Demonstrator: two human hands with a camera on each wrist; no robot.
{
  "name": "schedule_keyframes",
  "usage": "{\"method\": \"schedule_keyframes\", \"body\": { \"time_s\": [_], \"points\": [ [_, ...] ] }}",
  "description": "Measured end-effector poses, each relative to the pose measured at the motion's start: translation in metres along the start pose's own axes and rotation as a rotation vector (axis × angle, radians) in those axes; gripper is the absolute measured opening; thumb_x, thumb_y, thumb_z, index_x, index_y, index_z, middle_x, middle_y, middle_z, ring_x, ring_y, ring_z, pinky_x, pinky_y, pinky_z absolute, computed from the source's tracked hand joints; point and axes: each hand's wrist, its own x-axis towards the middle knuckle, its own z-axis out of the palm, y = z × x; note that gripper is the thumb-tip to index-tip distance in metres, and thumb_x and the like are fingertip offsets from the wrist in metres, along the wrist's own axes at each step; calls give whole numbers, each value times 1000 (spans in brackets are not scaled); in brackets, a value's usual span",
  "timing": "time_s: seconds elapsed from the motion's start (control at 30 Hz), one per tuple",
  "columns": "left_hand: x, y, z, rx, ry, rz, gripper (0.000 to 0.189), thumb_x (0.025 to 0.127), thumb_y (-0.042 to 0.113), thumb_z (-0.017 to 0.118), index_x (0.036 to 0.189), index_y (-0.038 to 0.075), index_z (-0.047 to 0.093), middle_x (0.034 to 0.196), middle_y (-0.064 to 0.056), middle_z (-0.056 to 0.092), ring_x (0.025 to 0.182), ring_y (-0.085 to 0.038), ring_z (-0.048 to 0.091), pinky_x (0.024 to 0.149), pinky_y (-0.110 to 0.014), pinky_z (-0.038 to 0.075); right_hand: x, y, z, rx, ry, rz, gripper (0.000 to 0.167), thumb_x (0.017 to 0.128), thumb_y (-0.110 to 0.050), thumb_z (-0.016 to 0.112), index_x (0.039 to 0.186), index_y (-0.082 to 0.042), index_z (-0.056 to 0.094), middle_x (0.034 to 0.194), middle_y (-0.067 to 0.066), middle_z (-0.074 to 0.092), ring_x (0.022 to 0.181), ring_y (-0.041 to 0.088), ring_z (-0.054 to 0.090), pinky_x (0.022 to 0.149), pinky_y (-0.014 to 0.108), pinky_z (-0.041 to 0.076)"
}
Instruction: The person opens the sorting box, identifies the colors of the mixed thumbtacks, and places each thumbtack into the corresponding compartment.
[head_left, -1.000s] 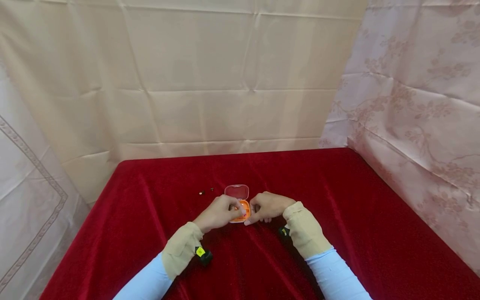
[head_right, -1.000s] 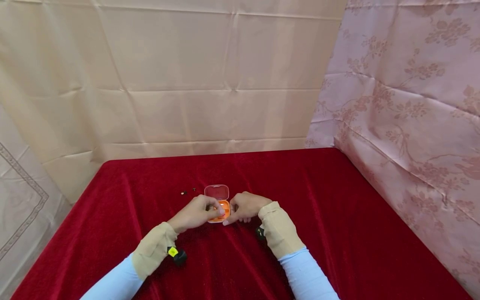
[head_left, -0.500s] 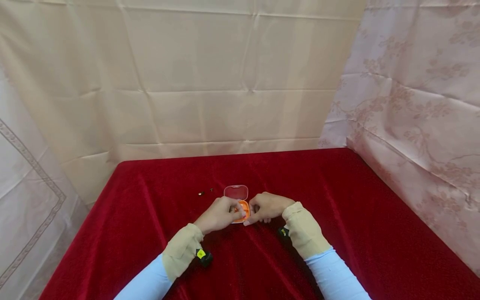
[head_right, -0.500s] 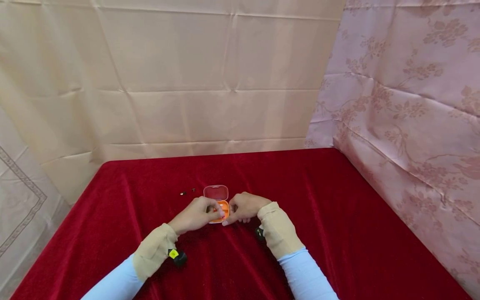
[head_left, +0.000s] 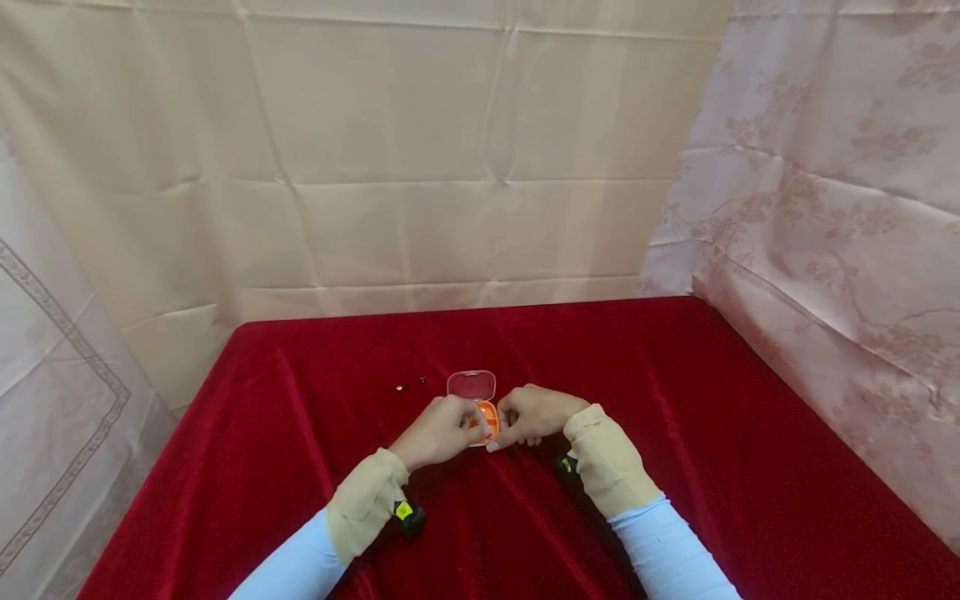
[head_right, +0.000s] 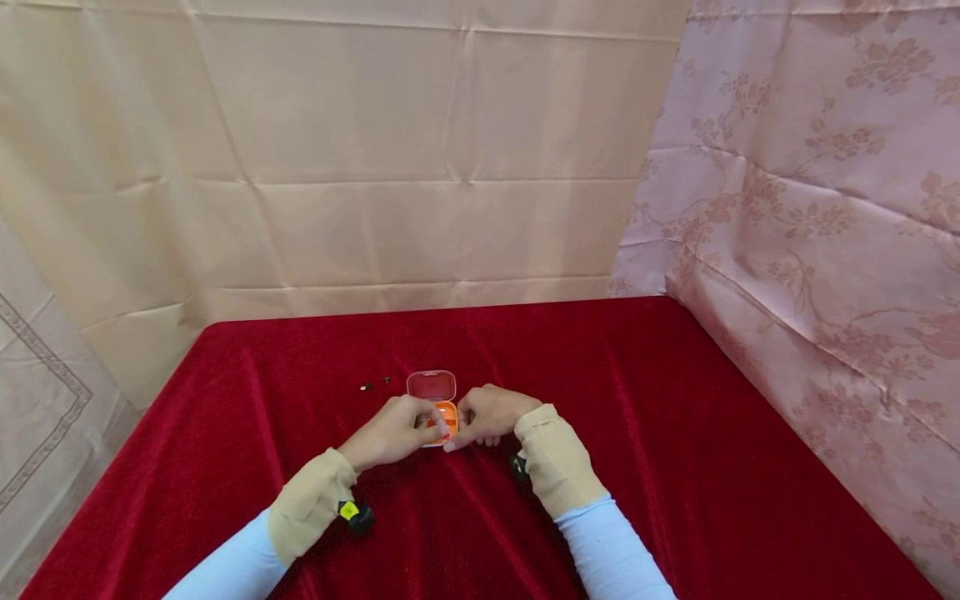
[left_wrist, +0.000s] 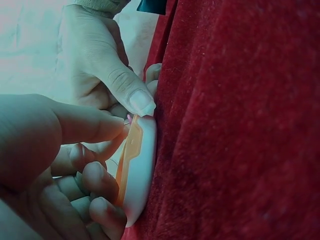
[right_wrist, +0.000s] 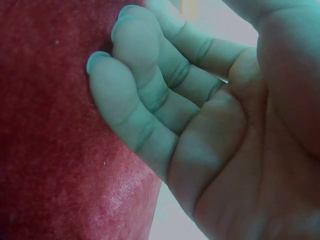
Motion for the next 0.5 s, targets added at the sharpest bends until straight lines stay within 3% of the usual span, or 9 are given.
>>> {"method": "schedule_keyframes", "body": {
  "time_s": [0.5],
  "points": [
    [1, -1, 1, 37, 24, 16, 9, 95, 11, 72, 86, 12, 75, 60, 8, 56, 52, -4, 42, 50, -20, 36, 1, -1, -1, 4, -6, 6, 29, 85, -35, 85, 81, -14, 66, 69, -3, 65, 58, 13, 62, 54, 29, 54]
  ]
}}
